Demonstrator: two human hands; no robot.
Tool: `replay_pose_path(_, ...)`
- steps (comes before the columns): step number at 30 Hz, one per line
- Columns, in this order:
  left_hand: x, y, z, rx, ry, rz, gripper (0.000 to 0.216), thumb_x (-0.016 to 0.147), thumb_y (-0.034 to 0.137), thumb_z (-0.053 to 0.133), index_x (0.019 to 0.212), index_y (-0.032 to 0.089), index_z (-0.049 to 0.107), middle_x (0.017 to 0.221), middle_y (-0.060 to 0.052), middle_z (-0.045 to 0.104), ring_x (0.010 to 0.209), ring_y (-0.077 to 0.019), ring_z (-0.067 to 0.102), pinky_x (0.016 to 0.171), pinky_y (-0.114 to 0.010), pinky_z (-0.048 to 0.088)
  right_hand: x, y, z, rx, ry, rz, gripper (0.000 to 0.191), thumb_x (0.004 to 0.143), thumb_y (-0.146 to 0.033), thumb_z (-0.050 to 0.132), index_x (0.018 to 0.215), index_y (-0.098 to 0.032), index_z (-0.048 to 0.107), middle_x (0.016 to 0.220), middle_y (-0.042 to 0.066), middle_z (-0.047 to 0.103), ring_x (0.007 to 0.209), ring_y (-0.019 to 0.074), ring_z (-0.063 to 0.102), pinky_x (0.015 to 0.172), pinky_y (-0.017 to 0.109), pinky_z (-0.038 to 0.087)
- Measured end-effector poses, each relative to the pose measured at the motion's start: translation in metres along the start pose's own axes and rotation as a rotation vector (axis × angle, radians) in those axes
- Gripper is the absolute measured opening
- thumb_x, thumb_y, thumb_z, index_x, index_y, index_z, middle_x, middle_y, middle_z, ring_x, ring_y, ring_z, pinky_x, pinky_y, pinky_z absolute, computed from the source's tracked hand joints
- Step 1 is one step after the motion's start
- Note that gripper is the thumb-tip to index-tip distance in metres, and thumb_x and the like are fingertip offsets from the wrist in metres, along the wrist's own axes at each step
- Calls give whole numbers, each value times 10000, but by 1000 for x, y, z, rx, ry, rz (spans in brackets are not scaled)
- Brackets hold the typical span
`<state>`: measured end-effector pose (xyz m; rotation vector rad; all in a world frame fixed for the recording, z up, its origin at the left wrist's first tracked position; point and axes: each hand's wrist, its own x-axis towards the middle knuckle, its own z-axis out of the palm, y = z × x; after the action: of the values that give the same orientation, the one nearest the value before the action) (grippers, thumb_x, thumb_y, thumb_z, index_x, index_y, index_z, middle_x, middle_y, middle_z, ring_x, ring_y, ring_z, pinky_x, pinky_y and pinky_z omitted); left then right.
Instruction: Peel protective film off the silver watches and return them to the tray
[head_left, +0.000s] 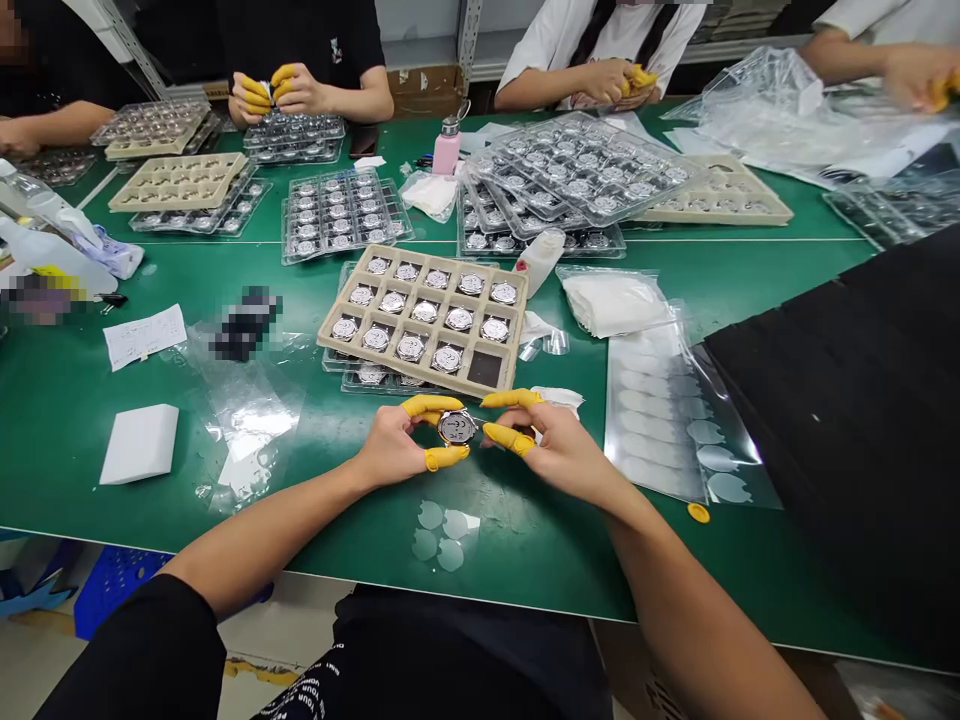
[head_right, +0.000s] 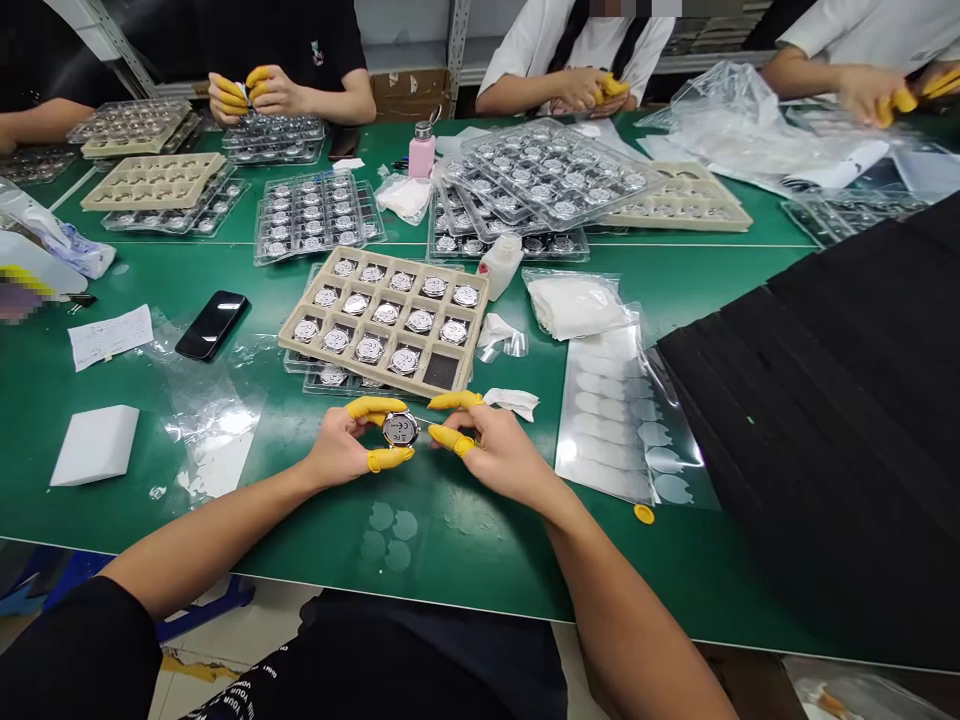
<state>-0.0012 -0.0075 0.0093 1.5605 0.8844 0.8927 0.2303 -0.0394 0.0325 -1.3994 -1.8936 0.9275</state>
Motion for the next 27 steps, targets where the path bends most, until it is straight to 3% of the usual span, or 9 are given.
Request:
replay_pose_path(3,2,-1,-1,-12,11,-43,560,623,275,880,1144,146,722,982,-75,762,893,-180,727,923,-308,601,0,3,2,-116,-16,-64,264,950,-253,511,800,-226,727,1030,71,745,812,192,700,716,335,547)
replay_pose_path(7,4,-1,-2,-128,-6,-177,612,597,255,896,1165,141,699,924,-62,764,846,-169,733,902,-320,610,0,5,5,-232,39,-155,147,943,-254,552,909,-221,692,900,71,738,763,203,674,669,342,539)
replay_pose_path(9,7,0,-2,-218,-2,-263,634,581,245,906,1165,132,688,904,-62,761,799,-157,728,850,-308,618,-1,3,3,-264,113,-269,105,920,-236,587,960,-219,683,971,96,732,836,230,655,715,384,537)
replay_pose_path(13,11,-1,0,-294,40,-368,660,545,221,925,1146,113,677,851,-55,746,721,-136,707,748,-270,607,-7,-6,-6,-62,170,-402,59,867,-227,678,901,-264,710,1107,90,680,899,234,607,764,419,519)
replay_pose_path(15,12,-5,2,-302,44,-368,643,551,202,918,1140,117,675,842,-50,743,725,-132,707,751,-262,603,-9,-12,-3,228,226,-325,23,853,-297,719,846,-277,711,1055,67,658,866,213,603,741,394,520)
replay_pose_path(17,11,-8,4,-306,21,-339,637,551,170,906,1144,129,679,857,-48,748,756,-134,715,777,-259,601,-9,-16,10,439,290,-145,106,826,-365,752,821,-268,710,1051,60,650,886,207,612,759,381,525)
replay_pose_path(21,9,-13,5,-251,-31,-270,679,544,128,890,1190,149,684,878,-43,757,798,-140,725,831,-264,596,-4,-19,39,535,328,259,267,730,-457,818,852,-237,728,1168,74,672,968,220,630,861,401,528)
replay_pose_path(24,9,-13,3,-220,-47,-272,692,552,137,886,1213,144,682,870,-46,760,790,-142,723,811,-257,597,0,-19,49,629,300,396,378,641,-513,856,847,-222,731,1143,84,715,1037,253,645,962,438,509)
replay_pose_path(27,10,-12,2,-235,-68,-300,686,549,147,887,1206,138,690,857,-44,760,787,-143,723,796,-249,599,3,-17,50,668,287,484,462,557,-554,885,829,-213,735,1005,88,755,979,264,671,959,452,514)
